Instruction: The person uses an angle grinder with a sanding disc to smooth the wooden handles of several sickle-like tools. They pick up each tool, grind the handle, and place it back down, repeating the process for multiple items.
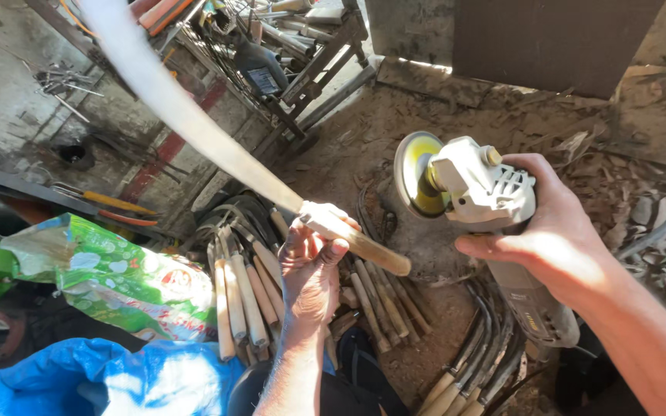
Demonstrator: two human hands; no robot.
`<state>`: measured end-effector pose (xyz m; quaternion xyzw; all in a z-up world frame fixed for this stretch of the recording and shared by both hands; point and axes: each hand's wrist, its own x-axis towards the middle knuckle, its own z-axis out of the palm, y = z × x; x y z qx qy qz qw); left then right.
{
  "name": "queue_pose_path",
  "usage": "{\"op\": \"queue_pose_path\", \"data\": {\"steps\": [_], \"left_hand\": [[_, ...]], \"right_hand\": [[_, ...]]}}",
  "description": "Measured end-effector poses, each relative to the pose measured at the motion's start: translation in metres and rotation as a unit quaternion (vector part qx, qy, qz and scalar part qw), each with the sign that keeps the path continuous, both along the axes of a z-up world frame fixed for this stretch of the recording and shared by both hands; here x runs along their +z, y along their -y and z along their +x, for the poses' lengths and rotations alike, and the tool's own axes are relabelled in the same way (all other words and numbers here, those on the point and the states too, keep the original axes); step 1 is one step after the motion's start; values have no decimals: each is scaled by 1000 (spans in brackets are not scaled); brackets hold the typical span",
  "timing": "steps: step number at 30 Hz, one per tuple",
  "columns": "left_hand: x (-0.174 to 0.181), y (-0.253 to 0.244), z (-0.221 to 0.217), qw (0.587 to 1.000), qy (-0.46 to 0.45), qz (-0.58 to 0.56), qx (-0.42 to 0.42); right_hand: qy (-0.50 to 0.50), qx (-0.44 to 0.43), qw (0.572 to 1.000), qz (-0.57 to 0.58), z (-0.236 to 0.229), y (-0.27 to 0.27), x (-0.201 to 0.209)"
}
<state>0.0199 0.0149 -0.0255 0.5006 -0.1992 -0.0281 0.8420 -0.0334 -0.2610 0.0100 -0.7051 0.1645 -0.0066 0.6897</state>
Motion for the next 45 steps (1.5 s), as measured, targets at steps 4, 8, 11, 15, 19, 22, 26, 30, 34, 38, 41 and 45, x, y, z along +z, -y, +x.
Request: {"op": "queue_pose_path", "data": {"steps": [4,8,11,15,19,22,26,30,34,38,41,45], "left_hand": [[4,-8,0,998,33,24,39],[0,-9,0,996,64,-4,61],[-4,-14,1,996,65,-6,68],[-13,-18,2,993,69,7,98],[-26,-22,4,992,79,-6,101],[-31,-26,4,994,32,-21,102],[-31,-27,-3,997,2,6,76],[-25,-25,-6,995,31,5,94],[-16,-31,-6,987,103,52,113],[-15,-32,-5,978,116,112,130],[-18,-28,-5,988,95,81,86],[-20,-23,-5,995,32,51,83]], "right_hand": [[-13,20,1000,-13,-1,-4,-6],[42,85,993,68,-1,-11,-8],[-55,81,991,-87,-3,-15,-7],[42,106,993,15,-6,-24,-8],[81,131,975,161,-13,-33,-4],[68,113,991,5,-16,-38,5],[70,121,990,23,-17,-41,17],[106,150,979,87,-18,-40,24],[-36,89,989,-112,-14,-31,27],[-71,85,984,-137,-5,-24,22],[30,120,992,-28,-9,-29,15],[149,166,972,70,-19,-39,8]]}}
